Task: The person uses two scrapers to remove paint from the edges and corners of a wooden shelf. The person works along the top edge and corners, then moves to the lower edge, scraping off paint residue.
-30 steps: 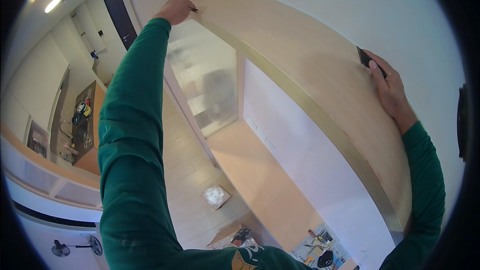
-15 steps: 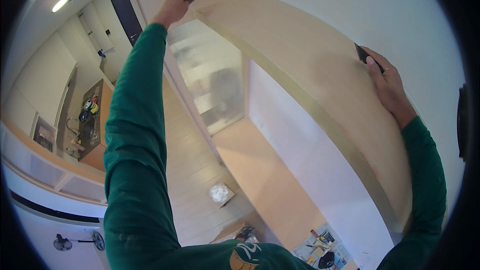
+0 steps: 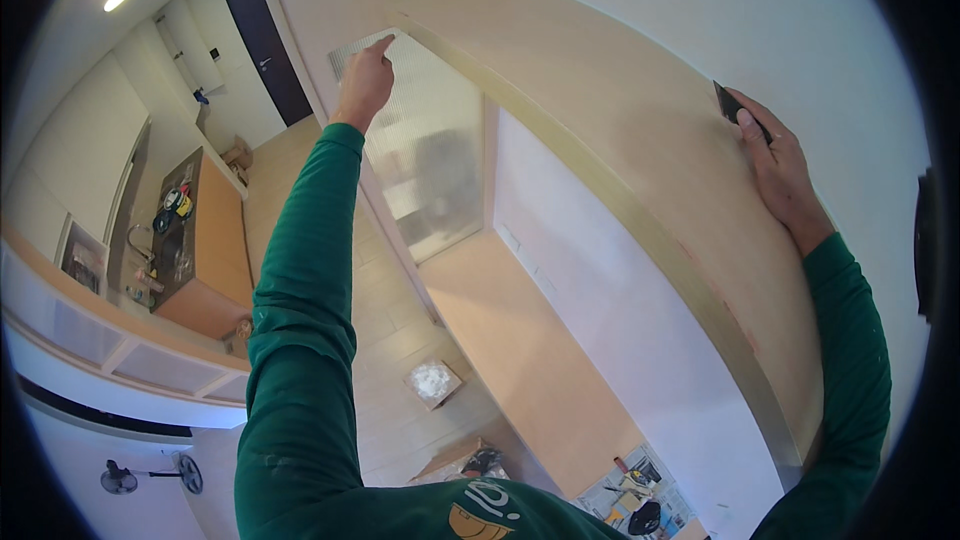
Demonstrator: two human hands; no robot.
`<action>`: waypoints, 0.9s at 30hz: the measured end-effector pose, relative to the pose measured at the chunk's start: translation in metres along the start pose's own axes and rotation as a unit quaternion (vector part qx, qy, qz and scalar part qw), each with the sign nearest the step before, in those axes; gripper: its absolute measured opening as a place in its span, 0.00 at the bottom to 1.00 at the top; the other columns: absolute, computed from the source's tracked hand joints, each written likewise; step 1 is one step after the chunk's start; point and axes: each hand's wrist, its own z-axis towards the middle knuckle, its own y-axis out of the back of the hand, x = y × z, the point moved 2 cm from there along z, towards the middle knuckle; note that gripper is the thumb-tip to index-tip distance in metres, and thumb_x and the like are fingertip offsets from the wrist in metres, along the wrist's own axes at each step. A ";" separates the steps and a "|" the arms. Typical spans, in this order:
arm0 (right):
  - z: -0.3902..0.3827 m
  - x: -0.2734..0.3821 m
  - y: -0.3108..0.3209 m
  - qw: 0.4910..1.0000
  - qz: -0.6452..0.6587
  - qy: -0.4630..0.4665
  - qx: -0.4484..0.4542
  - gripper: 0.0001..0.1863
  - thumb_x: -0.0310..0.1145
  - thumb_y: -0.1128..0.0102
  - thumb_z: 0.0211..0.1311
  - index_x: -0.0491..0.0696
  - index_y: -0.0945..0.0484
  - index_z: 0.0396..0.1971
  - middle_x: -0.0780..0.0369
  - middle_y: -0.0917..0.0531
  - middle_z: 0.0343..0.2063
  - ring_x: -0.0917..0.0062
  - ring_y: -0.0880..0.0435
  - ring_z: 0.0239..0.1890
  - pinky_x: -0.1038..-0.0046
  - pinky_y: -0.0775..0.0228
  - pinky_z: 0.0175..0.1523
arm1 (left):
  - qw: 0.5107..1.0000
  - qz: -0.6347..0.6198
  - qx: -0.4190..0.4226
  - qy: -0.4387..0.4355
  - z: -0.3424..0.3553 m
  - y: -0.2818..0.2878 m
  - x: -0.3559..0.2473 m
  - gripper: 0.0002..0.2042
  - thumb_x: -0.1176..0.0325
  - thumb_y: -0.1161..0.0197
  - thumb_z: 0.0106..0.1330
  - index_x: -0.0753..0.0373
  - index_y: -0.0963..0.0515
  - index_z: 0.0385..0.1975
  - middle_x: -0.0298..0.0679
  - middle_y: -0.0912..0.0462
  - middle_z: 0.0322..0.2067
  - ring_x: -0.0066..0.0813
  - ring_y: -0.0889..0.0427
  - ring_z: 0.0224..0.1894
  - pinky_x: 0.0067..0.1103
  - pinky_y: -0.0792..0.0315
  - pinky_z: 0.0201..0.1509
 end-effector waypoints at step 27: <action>0.008 0.001 0.003 1.000 0.001 -0.013 0.007 0.26 0.45 0.48 0.87 0.42 0.20 0.69 0.53 0.13 0.61 0.70 0.16 0.64 0.69 0.30 0.72 | 0.941 0.198 0.199 -0.187 0.142 0.014 -0.001 0.22 0.76 0.45 0.68 0.57 0.10 0.56 0.51 0.09 0.53 0.56 0.11 0.56 0.40 0.20 0.67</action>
